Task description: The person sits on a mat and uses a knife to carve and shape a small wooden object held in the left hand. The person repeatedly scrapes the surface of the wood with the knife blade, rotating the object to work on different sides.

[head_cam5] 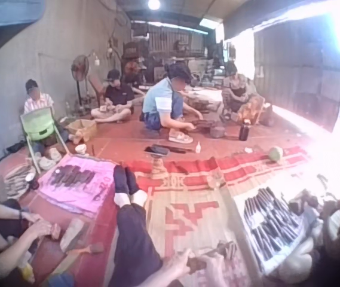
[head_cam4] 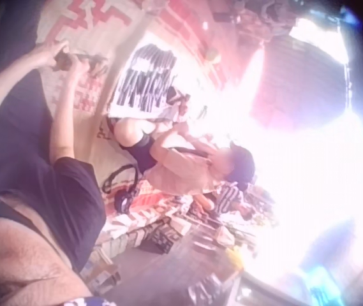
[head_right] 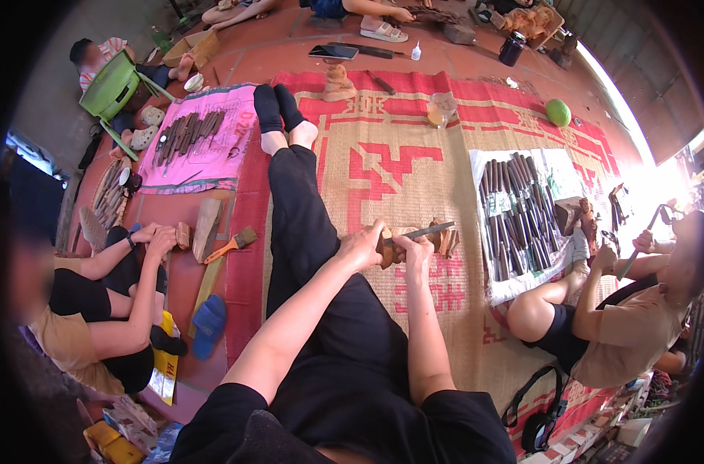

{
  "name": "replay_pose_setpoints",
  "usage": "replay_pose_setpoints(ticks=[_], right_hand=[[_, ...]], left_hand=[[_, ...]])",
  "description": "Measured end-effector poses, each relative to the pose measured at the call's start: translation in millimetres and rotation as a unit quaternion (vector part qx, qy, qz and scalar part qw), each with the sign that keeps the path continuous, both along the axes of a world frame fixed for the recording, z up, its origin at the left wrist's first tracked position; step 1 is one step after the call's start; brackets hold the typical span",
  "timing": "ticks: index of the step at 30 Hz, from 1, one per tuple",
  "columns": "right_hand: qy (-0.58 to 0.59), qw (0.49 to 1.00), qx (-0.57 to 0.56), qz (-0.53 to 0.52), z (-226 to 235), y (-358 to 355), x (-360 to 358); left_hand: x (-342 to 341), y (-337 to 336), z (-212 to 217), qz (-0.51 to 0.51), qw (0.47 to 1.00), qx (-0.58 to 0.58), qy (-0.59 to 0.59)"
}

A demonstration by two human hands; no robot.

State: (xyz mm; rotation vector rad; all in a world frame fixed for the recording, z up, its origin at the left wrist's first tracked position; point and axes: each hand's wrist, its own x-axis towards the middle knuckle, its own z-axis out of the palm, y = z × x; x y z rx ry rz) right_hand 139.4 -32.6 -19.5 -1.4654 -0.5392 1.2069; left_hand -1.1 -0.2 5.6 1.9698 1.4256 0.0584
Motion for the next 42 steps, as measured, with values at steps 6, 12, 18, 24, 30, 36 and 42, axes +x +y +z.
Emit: replay_pose_setpoints(ticks=[6,12,18,24,30,36,42], right_hand=[[-0.001,1.0,-0.015,-0.026,-11.0,-1.6,16.0],[0.001,1.0,0.004,0.003,-3.1,2.9,5.7],[-0.013,0.999,-0.006,-0.029,-14.7,2.1,21.6],[0.016,1.0,-0.002,0.005,-8.8,-2.2,12.2],[0.01,1.0,0.009,-0.028,-14.0,-3.1,21.3],[0.021,0.999,0.023,-0.018,-4.2,-6.2,8.1],[0.033,0.998,0.019,-0.044,-17.0,-4.0,15.5]], left_hand=[[0.0,-6.3,4.0,-0.001,1.0,0.008,-0.004],[0.2,5.1,3.9,0.003,1.0,-0.014,0.0],[2.9,0.7,8.6,-0.004,1.0,0.002,0.009],[0.8,3.0,1.7,-0.001,0.999,0.003,-0.034],[1.3,2.2,3.1,-0.009,1.0,0.014,-0.016],[-0.3,1.7,-2.6,0.002,1.0,0.006,-0.024],[2.6,1.3,6.2,-0.001,1.0,0.003,-0.009]])
